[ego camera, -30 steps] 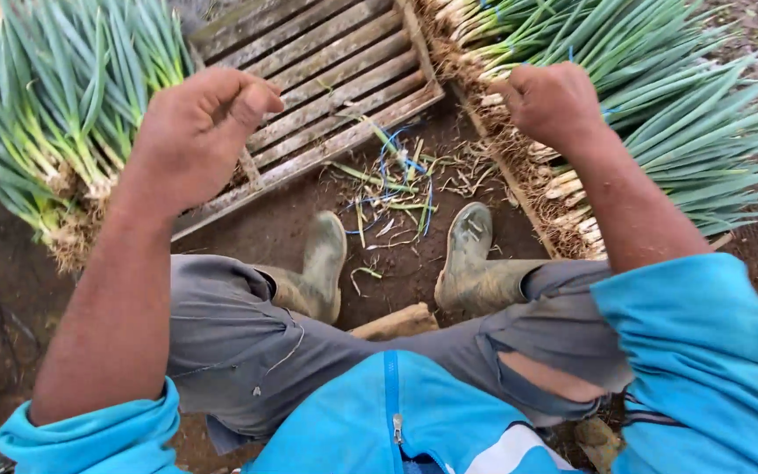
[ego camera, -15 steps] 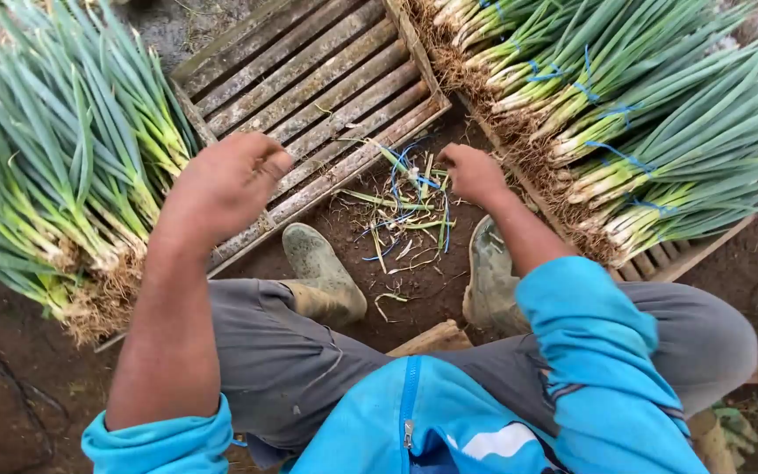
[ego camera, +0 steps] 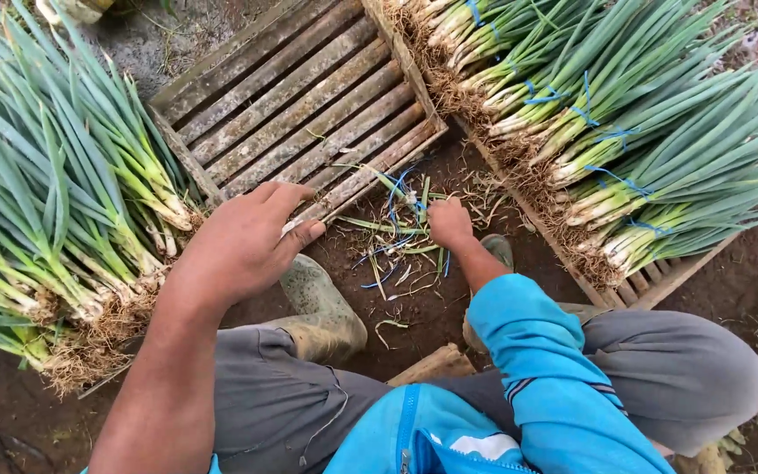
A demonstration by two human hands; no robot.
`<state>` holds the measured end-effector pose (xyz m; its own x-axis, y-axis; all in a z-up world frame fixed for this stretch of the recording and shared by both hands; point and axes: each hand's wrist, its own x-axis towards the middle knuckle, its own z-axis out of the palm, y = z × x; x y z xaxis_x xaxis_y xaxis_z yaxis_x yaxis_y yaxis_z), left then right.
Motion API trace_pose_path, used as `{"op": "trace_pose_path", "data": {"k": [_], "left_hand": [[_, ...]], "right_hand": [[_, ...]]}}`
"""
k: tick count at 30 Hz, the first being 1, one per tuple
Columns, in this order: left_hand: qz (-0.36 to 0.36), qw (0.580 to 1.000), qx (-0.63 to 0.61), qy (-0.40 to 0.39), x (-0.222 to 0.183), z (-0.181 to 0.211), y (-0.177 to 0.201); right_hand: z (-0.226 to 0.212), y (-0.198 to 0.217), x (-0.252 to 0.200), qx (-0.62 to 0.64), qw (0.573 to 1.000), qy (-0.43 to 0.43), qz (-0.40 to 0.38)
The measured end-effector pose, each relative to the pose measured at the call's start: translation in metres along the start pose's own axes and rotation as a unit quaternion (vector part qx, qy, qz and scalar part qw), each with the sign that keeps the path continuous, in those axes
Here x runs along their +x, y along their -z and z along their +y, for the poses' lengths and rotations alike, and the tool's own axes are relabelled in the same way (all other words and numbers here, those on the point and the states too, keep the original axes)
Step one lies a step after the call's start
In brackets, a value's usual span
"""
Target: Tying bundles of green onions using plastic ties in an outdoor processing area
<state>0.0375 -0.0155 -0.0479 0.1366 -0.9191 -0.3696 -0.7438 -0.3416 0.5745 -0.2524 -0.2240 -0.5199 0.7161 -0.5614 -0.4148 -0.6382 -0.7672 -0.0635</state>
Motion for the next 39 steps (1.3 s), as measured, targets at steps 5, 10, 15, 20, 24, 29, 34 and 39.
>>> {"op": "trace_pose_path", "data": {"k": [5, 10, 15, 20, 24, 29, 34, 39], "left_hand": [[0.003, 1.0, 0.006, -0.013, -0.002, 0.006, 0.0], [0.02, 0.999, 0.015, -0.029, -0.004, 0.017, -0.016], [-0.003, 1.0, 0.011, 0.003, 0.001, 0.07, -0.028], [0.052, 0.993, -0.069, -0.075, 0.028, 0.066, -0.085], [0.108, 0.978, -0.169, -0.056, 0.025, 0.094, -0.084], [0.105, 0.987, -0.096, -0.072, 0.029, 0.095, -0.08], [0.102, 0.992, -0.051, -0.047, 0.03, 0.089, -0.076], [0.132, 0.986, -0.093, 0.026, 0.031, 0.088, -0.074]], "right_hand": [[-0.003, 0.079, -0.011, 0.222, 0.96, 0.048, 0.166], [-0.044, 0.179, -0.04, 0.446, 0.861, 0.044, 0.241], [-0.086, 0.297, -0.109, 0.573, 0.768, 0.234, 0.165], [-0.075, 0.363, -0.168, 0.544, 0.759, 0.31, 0.181], [-0.045, 0.399, -0.206, 0.494, 0.816, 0.252, 0.161], [-0.008, 0.386, -0.221, 0.472, 0.841, 0.205, 0.167], [0.003, 0.384, -0.219, 0.466, 0.845, 0.191, 0.18], [0.009, 0.386, -0.22, 0.471, 0.851, 0.165, 0.165]]}}
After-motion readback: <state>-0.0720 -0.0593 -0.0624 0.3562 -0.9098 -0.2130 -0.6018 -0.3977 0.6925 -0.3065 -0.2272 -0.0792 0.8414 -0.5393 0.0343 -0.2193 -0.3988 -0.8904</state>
